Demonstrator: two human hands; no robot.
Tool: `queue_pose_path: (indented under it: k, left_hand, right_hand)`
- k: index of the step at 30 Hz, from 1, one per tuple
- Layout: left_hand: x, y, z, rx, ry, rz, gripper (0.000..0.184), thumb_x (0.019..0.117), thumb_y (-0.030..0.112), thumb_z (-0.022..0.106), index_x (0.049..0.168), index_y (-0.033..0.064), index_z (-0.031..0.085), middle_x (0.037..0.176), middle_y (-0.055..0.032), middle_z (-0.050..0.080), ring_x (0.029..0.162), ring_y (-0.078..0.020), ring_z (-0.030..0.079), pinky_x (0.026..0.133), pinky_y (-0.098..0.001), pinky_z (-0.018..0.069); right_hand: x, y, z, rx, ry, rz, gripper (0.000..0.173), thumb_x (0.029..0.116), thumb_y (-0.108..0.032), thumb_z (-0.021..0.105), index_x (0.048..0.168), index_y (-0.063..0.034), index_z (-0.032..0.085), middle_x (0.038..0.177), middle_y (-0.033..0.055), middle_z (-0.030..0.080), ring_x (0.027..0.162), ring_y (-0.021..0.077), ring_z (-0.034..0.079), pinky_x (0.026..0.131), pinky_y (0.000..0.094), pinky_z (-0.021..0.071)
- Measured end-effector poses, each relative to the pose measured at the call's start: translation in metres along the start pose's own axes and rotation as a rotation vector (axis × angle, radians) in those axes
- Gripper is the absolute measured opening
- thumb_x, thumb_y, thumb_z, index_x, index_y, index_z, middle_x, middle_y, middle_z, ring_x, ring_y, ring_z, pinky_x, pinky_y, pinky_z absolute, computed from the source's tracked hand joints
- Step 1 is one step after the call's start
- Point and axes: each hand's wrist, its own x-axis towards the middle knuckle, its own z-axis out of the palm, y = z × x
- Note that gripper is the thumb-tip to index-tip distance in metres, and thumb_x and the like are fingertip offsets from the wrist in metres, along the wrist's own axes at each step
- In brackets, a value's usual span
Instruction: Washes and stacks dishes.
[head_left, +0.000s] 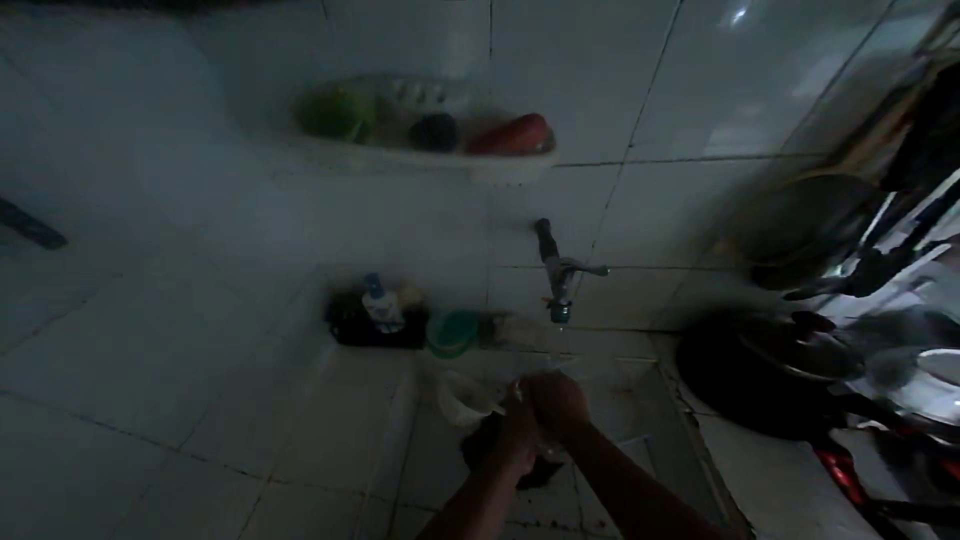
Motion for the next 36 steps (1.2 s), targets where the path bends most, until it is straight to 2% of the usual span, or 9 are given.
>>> queue_pose_path:
  k: [4, 8, 12, 18, 21, 24, 28, 31, 36]
  left_hand:
    - [-0.004, 0.016, -0.015, 0.086, -0.029, -0.063, 0.051, 0.1134, 0.038, 0.029, 0.161, 0.0240, 0.019, 0.127, -0.0243, 0.060, 0.091, -0.0343, 0.070, 0.073, -0.0482, 0.0608]
    - [-0.005, 0.013, -0.012, 0.146, -0.062, -0.086, 0.049, 0.1086, 0.018, 0.047, 0.155, 0.0113, 0.031, 0.116, -0.0191, 0.063, 0.088, -0.0263, 0.067, 0.074, -0.0420, 0.0585]
    - [-0.010, 0.018, -0.026, 0.197, -0.042, -0.067, 0.051, 0.1131, 0.037, 0.033, 0.161, 0.0233, 0.024, 0.125, -0.0236, 0.061, 0.093, -0.0340, 0.070, 0.077, -0.0481, 0.0607]
    - [-0.007, 0.033, -0.044, 0.321, 0.059, 0.074, 0.049, 0.1123, 0.030, 0.038, 0.159, 0.0209, 0.029, 0.139, -0.0251, 0.054, 0.108, -0.0387, 0.067, 0.083, -0.0526, 0.0591]
    - [-0.007, 0.040, -0.047, 0.504, 0.187, 0.185, 0.047, 0.1125, 0.030, 0.038, 0.158, 0.0200, 0.033, 0.138, -0.0251, 0.057, 0.111, -0.0400, 0.066, 0.088, -0.0566, 0.0573]
    - [-0.010, 0.050, -0.058, 0.749, 0.245, 0.325, 0.047, 0.1120, 0.028, 0.039, 0.158, 0.0193, 0.034, 0.137, -0.0218, 0.059, 0.106, -0.0357, 0.068, 0.089, -0.0545, 0.0572]
    - [-0.034, 0.061, -0.062, 1.137, 0.274, 0.546, 0.046, 0.1085, 0.017, 0.046, 0.155, 0.0170, 0.045, 0.147, -0.0156, 0.054, 0.127, -0.0316, 0.060, 0.105, -0.0490, 0.0506]
    - [-0.042, 0.059, -0.066, 1.385, 0.338, 0.729, 0.046, 0.1021, 0.013, 0.058, 0.147, 0.0212, 0.056, 0.140, -0.0238, 0.057, 0.123, -0.0415, 0.060, 0.099, -0.0540, 0.0523]
    - [-0.032, 0.061, -0.077, 1.217, 0.409, 0.663, 0.043, 0.1054, 0.013, 0.051, 0.148, 0.0132, 0.054, 0.143, -0.0238, 0.055, 0.129, -0.0404, 0.056, 0.106, -0.0538, 0.0481]
  right_hand:
    - [0.014, 0.030, -0.013, 0.053, 0.244, 0.006, 0.065, 0.0853, -0.045, 0.081, 0.131, -0.0026, 0.064, 0.134, 0.0245, 0.061, 0.134, 0.0477, 0.046, 0.108, 0.0662, 0.0363]
    - [0.024, 0.014, -0.008, -0.148, 0.141, -0.552, 0.037, 0.0991, -0.017, 0.065, 0.134, -0.0063, 0.064, 0.134, 0.0236, 0.061, 0.128, 0.0440, 0.056, 0.105, 0.0611, 0.0445]
    - [0.041, 0.055, -0.020, -0.047, -0.052, -0.140, 0.061, 0.0867, -0.054, 0.077, 0.126, -0.0081, 0.069, 0.123, 0.0189, 0.069, 0.118, 0.0402, 0.063, 0.097, 0.0645, 0.0478]
    - [0.038, 0.088, 0.012, 0.656, -0.064, 0.257, 0.034, 0.1022, -0.030, 0.064, 0.119, 0.0003, 0.066, 0.101, 0.0157, 0.070, 0.084, 0.0232, 0.068, 0.079, 0.0405, 0.0566]
    - [0.013, 0.073, 0.029, 0.878, -0.193, 0.278, 0.033, 0.1075, -0.020, 0.054, 0.130, 0.0030, 0.058, 0.115, 0.0189, 0.064, 0.093, 0.0223, 0.065, 0.083, 0.0380, 0.0555]
    - [0.004, 0.063, 0.038, 1.061, -0.332, 0.228, 0.030, 0.1111, -0.021, 0.044, 0.129, 0.0012, 0.055, 0.107, 0.0105, 0.064, 0.086, 0.0124, 0.064, 0.077, 0.0279, 0.0557]
    - [0.027, 0.065, 0.044, 0.859, -0.291, 0.132, 0.027, 0.1039, -0.025, 0.060, 0.109, 0.0005, 0.068, 0.087, 0.0080, 0.068, 0.071, 0.0120, 0.061, 0.067, 0.0295, 0.0524]
    - [0.037, 0.056, 0.036, 0.826, -0.194, 0.094, 0.026, 0.1046, -0.020, 0.059, 0.118, 0.0013, 0.065, 0.095, 0.0118, 0.069, 0.079, 0.0160, 0.066, 0.075, 0.0339, 0.0561]
    - [0.046, 0.024, 0.004, 0.810, -0.135, -0.040, 0.035, 0.1088, -0.027, 0.051, 0.119, 0.0032, 0.065, 0.098, 0.0156, 0.069, 0.083, 0.0216, 0.067, 0.080, 0.0404, 0.0567]
